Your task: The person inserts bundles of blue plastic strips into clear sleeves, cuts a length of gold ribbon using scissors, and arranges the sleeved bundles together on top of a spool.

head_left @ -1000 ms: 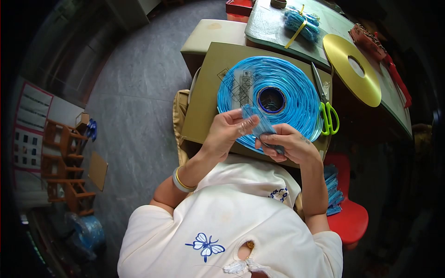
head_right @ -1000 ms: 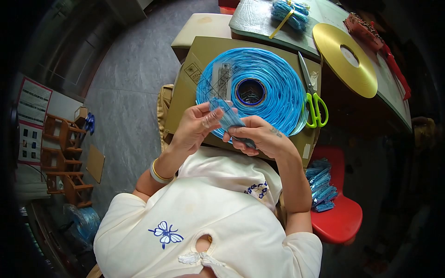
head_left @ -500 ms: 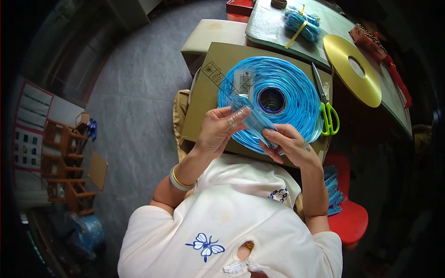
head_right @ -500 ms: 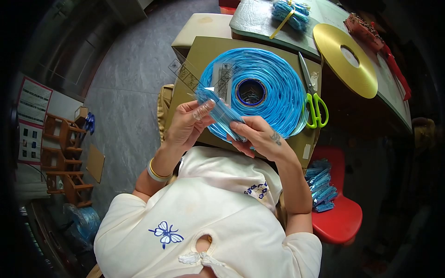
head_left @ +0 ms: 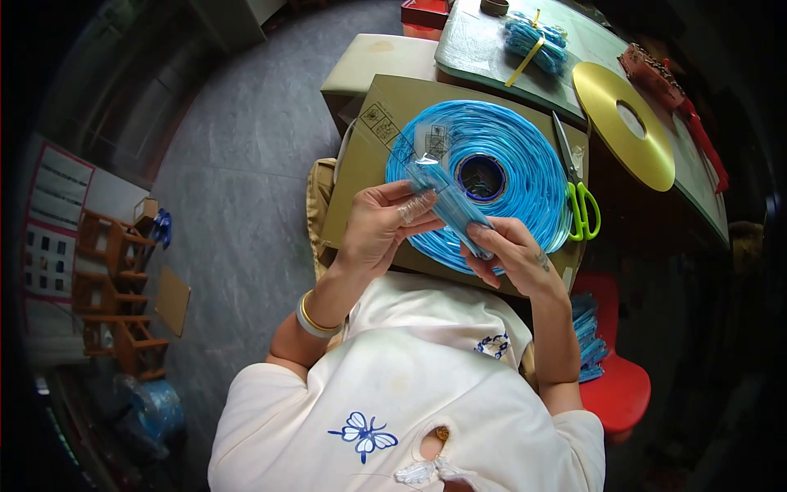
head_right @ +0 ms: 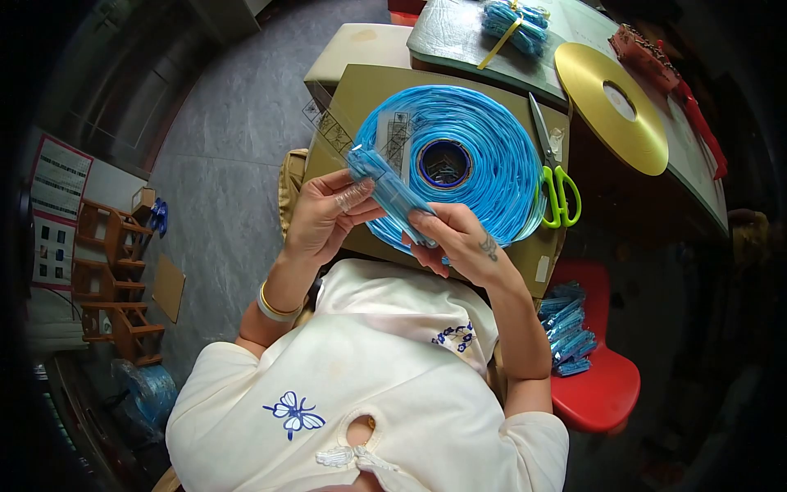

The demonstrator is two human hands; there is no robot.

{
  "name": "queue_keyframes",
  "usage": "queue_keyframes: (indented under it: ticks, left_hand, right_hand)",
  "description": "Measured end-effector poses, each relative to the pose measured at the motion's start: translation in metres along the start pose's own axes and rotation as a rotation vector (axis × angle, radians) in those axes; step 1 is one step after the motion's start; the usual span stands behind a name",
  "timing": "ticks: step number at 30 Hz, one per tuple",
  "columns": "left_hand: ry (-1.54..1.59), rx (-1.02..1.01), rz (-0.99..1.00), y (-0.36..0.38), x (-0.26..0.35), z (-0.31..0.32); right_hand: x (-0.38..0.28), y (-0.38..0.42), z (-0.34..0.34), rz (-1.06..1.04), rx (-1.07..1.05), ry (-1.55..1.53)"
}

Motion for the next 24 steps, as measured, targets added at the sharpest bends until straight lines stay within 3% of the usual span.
queue_keyframes:
  ticks: [7,12,16,24]
  left_hand:
    - [-0.074,-0.043,-0.047,0.000,-0.018,0.008]
    - [0.057,-0.060,0.036,-0.003,-0.013,0.006]
    - [-0.083,0.070,0.110,-0.001,-0.006,-0.001]
    - [-0.111,0.109,0.130,0.000,-0.001,-0.006]
  right_hand:
    - [-0.003,-0.004,0.001,-0.044,0.043,0.050]
    - [-0.002,-0.004,-0.001,-0.006,0.024,0.117]
    - [-0.006,-0.006,0.005,-0.040,0.007,0.103]
    - [-0.003,-0.006,0.000,-0.098,0.154,0.218]
Point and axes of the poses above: each hand's wrist, its own y-axis away from the middle knuckle, its own z-axis out of the palm, x = y × z, the point moved 6 cm from there along -y, towards the middle knuckle, and after that the axes turned 15 degrees about -x, right-handed, at the moved point
